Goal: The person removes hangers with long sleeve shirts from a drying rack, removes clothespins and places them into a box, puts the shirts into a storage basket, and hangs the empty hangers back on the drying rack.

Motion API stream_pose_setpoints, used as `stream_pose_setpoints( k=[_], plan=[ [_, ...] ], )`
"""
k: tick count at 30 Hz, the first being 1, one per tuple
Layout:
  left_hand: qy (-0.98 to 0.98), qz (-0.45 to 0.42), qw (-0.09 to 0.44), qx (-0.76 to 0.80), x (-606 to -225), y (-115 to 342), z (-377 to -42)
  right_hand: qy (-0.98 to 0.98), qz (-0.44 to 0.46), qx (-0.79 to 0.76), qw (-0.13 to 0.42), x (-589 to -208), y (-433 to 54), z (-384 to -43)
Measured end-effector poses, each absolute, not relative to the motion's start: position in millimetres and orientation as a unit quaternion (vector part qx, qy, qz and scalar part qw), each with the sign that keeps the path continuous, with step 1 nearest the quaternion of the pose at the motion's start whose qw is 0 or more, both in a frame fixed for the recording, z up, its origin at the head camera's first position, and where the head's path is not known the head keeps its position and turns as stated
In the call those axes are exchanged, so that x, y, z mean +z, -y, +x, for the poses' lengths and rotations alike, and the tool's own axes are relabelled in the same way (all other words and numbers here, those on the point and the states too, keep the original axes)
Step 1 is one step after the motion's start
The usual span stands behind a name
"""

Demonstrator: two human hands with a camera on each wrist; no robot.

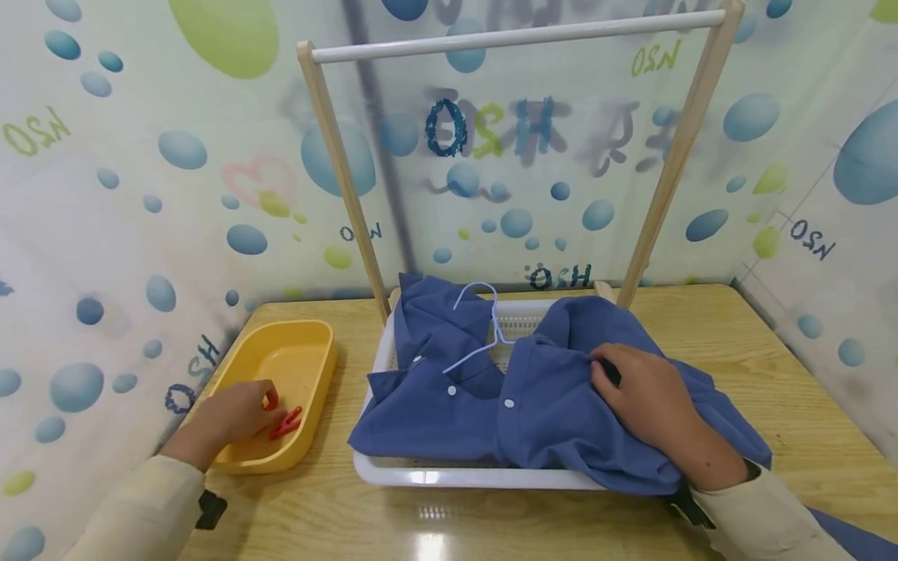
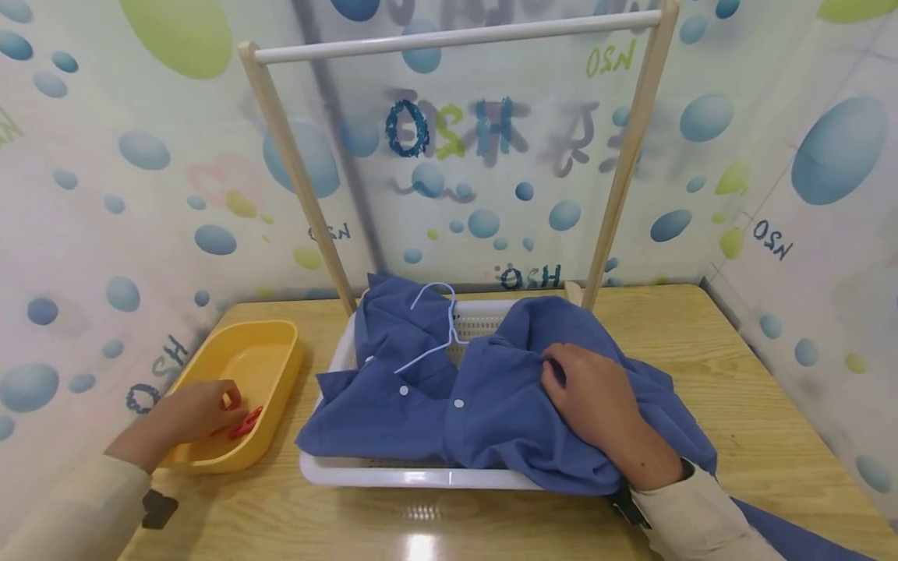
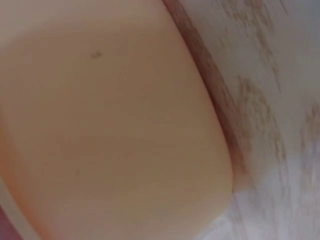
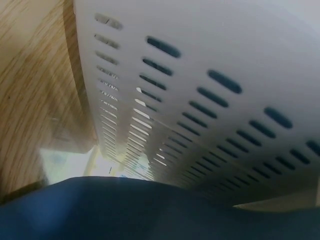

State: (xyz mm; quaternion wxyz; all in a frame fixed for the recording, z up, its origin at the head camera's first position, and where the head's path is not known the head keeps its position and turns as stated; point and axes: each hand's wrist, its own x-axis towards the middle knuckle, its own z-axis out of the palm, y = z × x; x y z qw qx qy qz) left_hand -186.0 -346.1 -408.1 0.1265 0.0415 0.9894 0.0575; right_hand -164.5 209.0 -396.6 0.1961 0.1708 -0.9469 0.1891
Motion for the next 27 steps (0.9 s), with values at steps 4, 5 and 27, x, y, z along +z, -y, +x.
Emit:
stream_pose_setpoints(
  k=[4, 5, 27],
  plan=[
    [-0.990, 0.038, 0.125, 0.056, -407.6, 345.7, -184.5, 0.947, 0.171, 0.188, 0.198, -396.6, -208.6, -164.6],
    [-0.990, 0.036, 0.124, 0.055, -407.3, 345.9, -184.2, 0.947, 0.171, 0.188, 0.197, -396.5, -208.5, -164.7],
    [-0.954, 0.168, -0.224, 0.103, -348.4, 252.3, -161.1, 0.948, 0.171, 0.187, 0.191, -393.7, -207.7, -164.0]
  ],
)
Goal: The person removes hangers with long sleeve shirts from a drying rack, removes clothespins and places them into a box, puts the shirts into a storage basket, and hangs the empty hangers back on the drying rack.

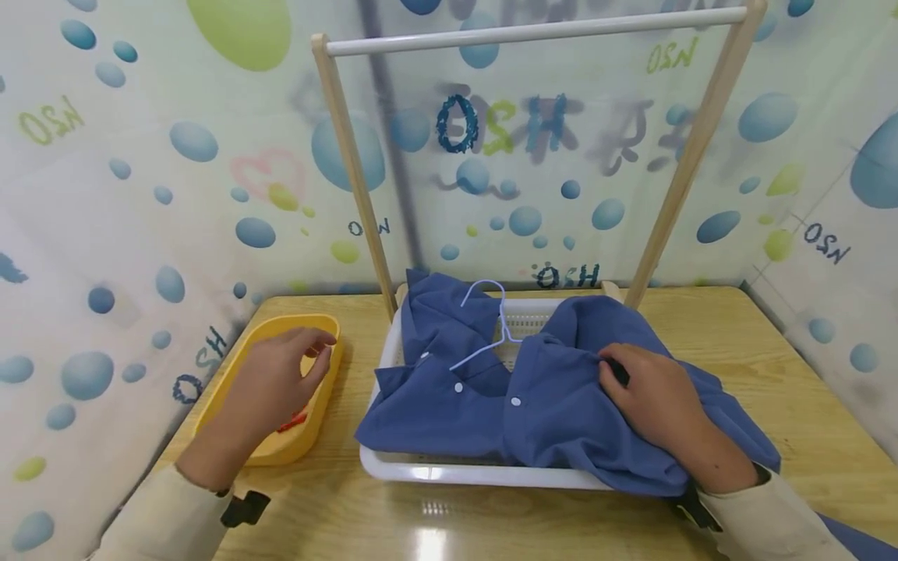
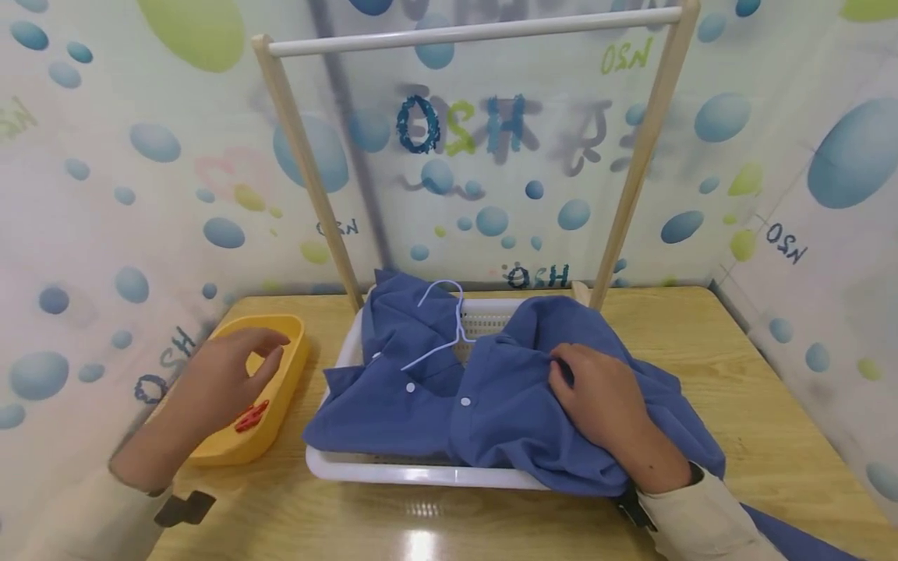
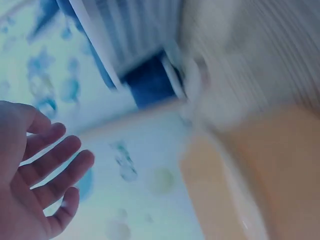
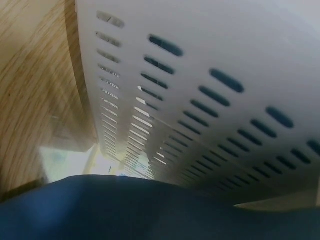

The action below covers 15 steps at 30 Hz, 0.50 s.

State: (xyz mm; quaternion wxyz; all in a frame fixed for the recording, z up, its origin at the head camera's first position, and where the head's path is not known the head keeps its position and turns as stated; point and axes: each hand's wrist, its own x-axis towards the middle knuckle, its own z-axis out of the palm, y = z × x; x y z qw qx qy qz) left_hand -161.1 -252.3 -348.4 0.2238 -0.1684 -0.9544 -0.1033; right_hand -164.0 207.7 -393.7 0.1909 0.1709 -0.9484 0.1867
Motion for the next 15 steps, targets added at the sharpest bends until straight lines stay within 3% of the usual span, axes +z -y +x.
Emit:
stream_pose_setpoints(
  k=[4, 15],
  plan=[
    [0.935, -0.210, 0.249, -0.143, -346.9, 222.4, -154.8, 0.949, 0.171, 0.185, 0.191, -393.6, -207.8, -164.0],
    [0.919, -0.234, 0.212, -0.238, -364.5, 169.1, -152.0, 0.945, 0.175, 0.187, 0.203, -393.5, -206.8, -164.9]
  ],
)
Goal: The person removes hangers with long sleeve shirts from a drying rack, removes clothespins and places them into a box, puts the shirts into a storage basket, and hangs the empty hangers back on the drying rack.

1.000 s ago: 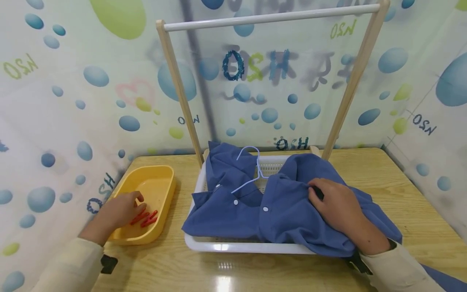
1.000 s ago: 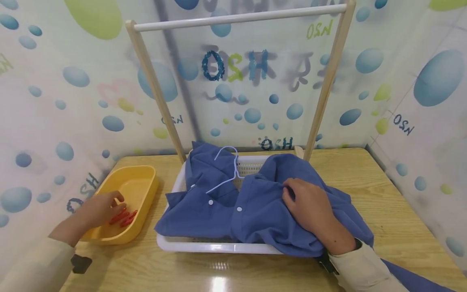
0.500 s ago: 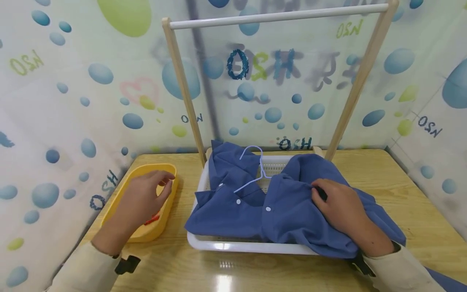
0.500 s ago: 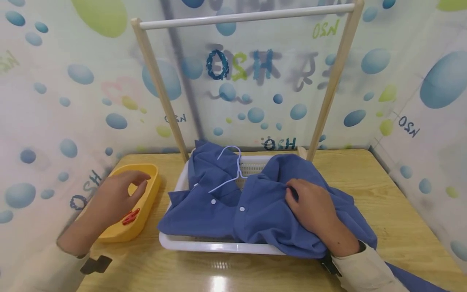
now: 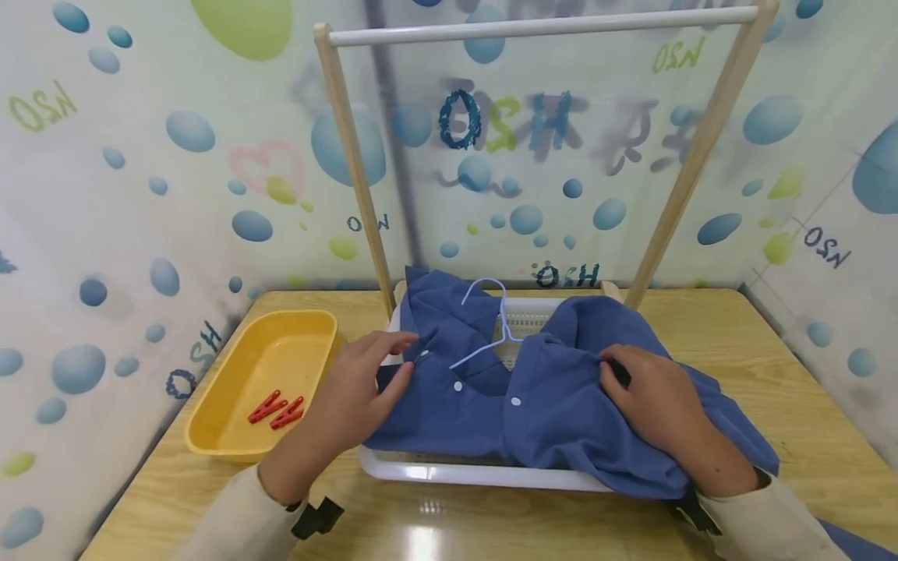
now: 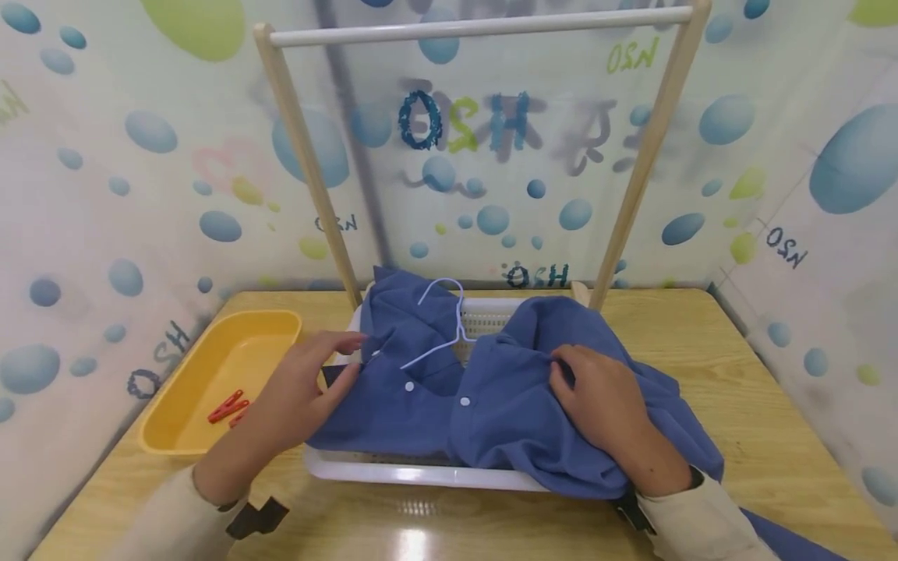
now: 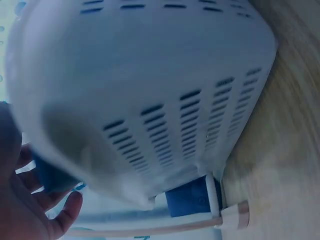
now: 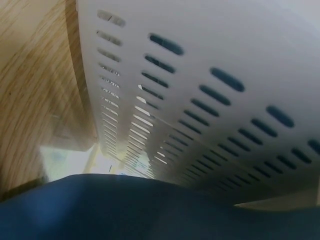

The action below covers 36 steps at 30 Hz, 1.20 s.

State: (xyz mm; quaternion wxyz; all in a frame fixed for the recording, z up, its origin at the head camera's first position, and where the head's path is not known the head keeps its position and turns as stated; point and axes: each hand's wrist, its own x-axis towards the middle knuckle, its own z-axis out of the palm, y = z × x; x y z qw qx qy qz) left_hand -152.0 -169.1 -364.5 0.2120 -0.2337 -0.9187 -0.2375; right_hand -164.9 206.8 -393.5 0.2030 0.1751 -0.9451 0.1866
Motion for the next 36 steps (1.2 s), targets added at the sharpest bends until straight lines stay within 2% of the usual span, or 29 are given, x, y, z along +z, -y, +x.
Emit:
stream_pose_setpoints(
  k=[8, 14, 22, 29, 32, 36],
  plan=[
    [0.912, -0.248, 0.205, -0.253, -378.1, 158.6, -155.2, 0.946, 0.169, 0.190, 0.199, -392.3, -207.9, -164.2],
    [0.913, -0.259, 0.222, -0.223, -385.5, 151.2, -158.7, 0.948, 0.166, 0.186, 0.199, -391.0, -210.1, -163.0],
    [0.918, -0.258, 0.177, -0.244, -389.9, 153.8, -154.6, 0.948, 0.169, 0.183, 0.195, -393.0, -206.9, -165.6],
    [0.919, -0.262, 0.169, -0.242, -390.9, 152.1, -153.2, 0.947, 0.168, 0.188, 0.198, -393.8, -207.9, -165.2],
    [0.917, -0.265, 0.176, -0.241, -391.3, 152.2, -152.9, 0.947, 0.168, 0.188, 0.198, -393.4, -207.8, -165.8],
    [0.908, -0.293, 0.220, -0.201, -392.3, 152.5, -152.9, 0.945, 0.170, 0.187, 0.206, -393.8, -206.9, -166.8]
  ],
)
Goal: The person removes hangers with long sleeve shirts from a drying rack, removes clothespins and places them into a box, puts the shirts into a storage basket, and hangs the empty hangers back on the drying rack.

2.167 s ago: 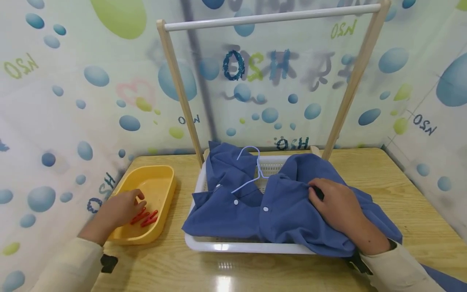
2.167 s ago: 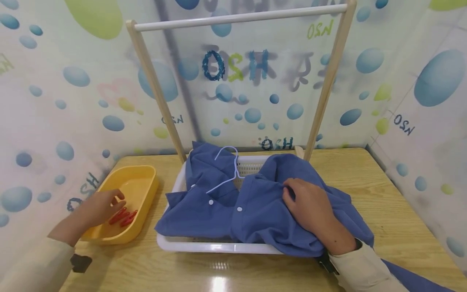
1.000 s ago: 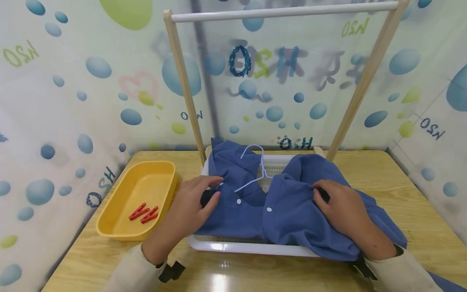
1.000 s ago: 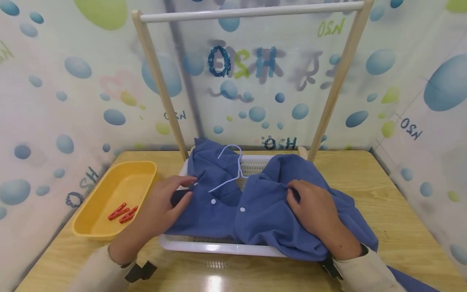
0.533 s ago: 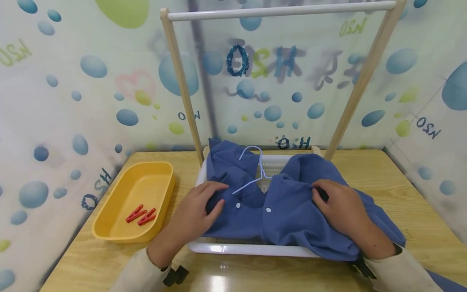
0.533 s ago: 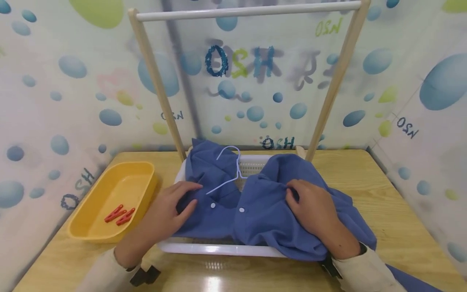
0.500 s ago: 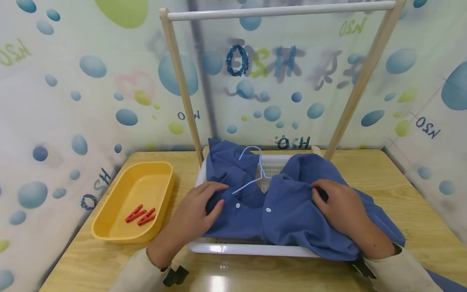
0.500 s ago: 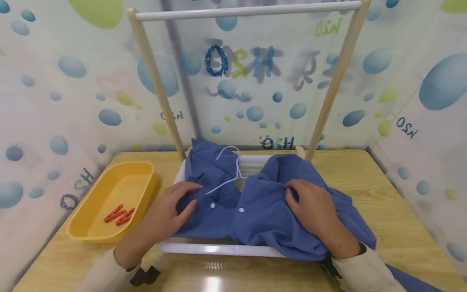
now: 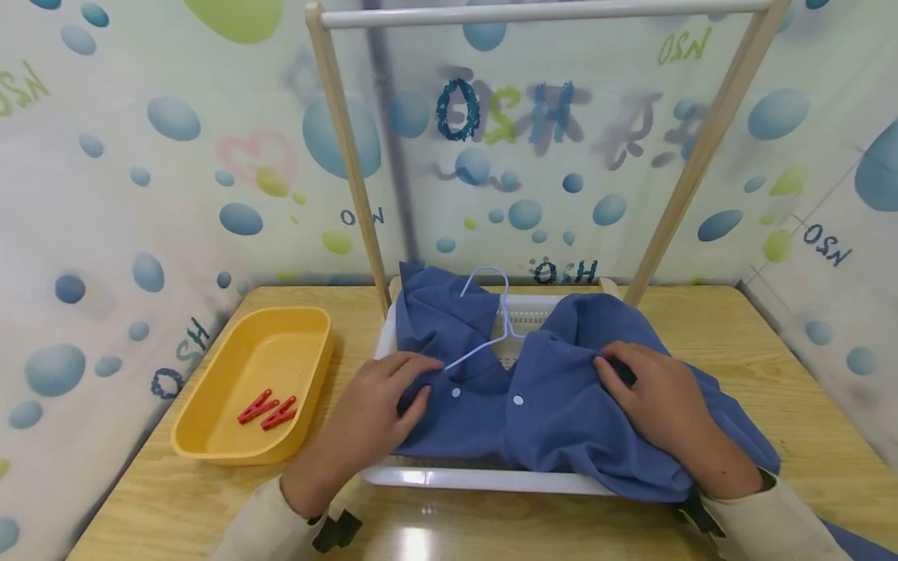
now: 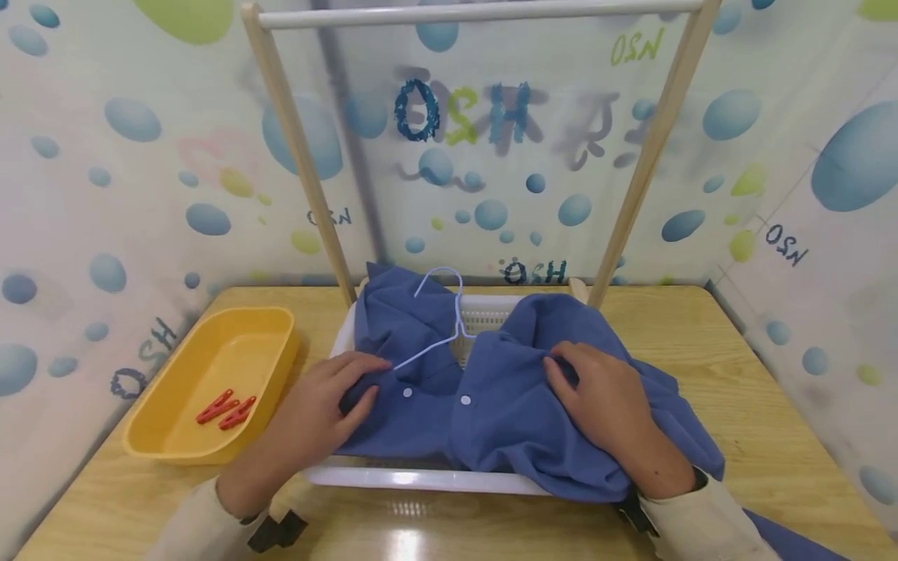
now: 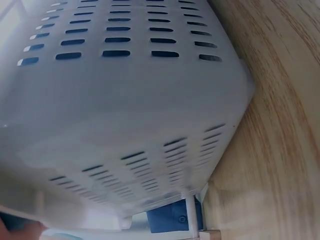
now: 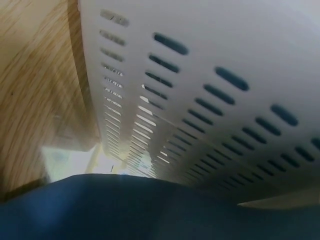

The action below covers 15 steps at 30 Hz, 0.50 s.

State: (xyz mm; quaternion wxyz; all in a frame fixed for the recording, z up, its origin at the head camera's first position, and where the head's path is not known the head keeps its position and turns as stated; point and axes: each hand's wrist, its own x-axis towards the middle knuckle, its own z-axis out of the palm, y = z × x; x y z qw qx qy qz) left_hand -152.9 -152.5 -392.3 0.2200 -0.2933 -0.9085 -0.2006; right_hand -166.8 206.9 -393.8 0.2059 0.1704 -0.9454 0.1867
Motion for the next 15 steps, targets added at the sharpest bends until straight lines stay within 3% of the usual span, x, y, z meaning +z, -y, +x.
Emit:
stream_pose_setpoints(
  k=[4, 15],
  plan=[
    [0.896, -0.316, 0.260, -0.171, -393.1, 152.8, -152.5, 0.944, 0.170, 0.184, 0.216, -394.0, -206.1, -166.0],
    [0.888, -0.299, 0.305, -0.172, -393.7, 152.5, -151.5, 0.942, 0.164, 0.170, 0.237, -392.5, -206.6, -164.4]
  ],
)
